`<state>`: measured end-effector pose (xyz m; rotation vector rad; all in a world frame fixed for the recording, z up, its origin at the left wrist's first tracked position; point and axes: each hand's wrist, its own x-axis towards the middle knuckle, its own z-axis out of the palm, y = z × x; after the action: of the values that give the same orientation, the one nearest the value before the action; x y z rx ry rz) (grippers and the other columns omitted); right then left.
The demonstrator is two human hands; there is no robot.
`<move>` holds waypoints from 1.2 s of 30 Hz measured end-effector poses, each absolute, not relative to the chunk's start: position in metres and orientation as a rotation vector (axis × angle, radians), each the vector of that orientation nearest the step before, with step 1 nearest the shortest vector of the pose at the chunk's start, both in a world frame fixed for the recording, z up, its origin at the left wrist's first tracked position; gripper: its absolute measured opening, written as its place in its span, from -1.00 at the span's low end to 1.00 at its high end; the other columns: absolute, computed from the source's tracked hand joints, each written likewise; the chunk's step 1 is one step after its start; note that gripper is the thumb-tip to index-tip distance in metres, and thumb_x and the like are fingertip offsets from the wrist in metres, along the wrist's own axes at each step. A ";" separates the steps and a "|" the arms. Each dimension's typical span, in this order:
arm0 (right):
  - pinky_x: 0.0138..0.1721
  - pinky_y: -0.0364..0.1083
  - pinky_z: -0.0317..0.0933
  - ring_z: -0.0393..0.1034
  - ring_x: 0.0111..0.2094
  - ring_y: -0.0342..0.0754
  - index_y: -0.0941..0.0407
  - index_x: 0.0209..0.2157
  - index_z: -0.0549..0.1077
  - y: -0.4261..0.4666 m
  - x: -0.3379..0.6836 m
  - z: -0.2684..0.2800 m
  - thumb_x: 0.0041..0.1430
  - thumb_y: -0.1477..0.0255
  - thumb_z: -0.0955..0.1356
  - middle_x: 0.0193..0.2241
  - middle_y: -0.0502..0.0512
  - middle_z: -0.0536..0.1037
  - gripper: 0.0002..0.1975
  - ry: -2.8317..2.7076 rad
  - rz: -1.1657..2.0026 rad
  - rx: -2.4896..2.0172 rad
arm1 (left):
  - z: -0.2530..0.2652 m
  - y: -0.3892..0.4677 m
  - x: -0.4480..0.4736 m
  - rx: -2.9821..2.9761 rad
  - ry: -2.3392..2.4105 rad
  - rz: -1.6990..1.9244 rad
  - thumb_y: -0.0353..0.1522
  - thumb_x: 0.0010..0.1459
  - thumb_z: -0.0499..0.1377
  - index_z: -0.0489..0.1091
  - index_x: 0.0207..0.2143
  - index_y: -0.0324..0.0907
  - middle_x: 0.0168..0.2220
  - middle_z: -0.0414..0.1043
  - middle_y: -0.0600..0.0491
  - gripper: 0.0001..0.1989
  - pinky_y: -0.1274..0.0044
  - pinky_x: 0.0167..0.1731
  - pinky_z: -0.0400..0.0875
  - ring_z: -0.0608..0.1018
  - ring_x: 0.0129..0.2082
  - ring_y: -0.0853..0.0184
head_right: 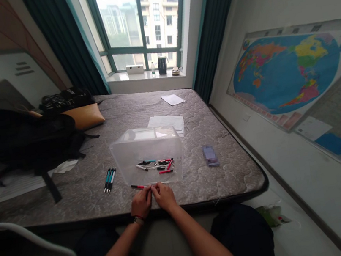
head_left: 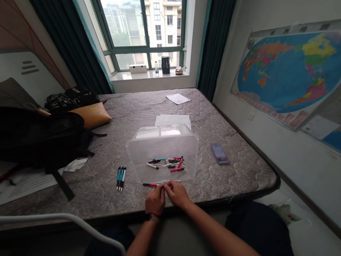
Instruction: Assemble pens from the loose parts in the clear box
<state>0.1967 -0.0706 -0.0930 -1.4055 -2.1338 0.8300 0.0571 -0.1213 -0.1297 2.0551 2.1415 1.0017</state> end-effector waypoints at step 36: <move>-0.34 -0.18 0.16 0.36 -0.45 -0.12 0.07 -0.32 0.54 -0.070 0.210 -0.082 0.22 0.33 0.31 -0.45 0.00 0.56 -0.82 -2.281 0.988 -1.114 | -0.088 -0.100 0.058 1.513 1.759 1.398 -0.31 0.26 -0.03 0.24 -0.01 -0.12 -0.15 0.52 0.02 -0.73 0.54 -0.34 0.43 0.54 -0.42 0.41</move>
<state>0.2097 -0.0705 -0.0820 -1.1139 -2.2807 0.9883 0.0583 -0.0999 -0.0876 1.5134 1.7593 1.3983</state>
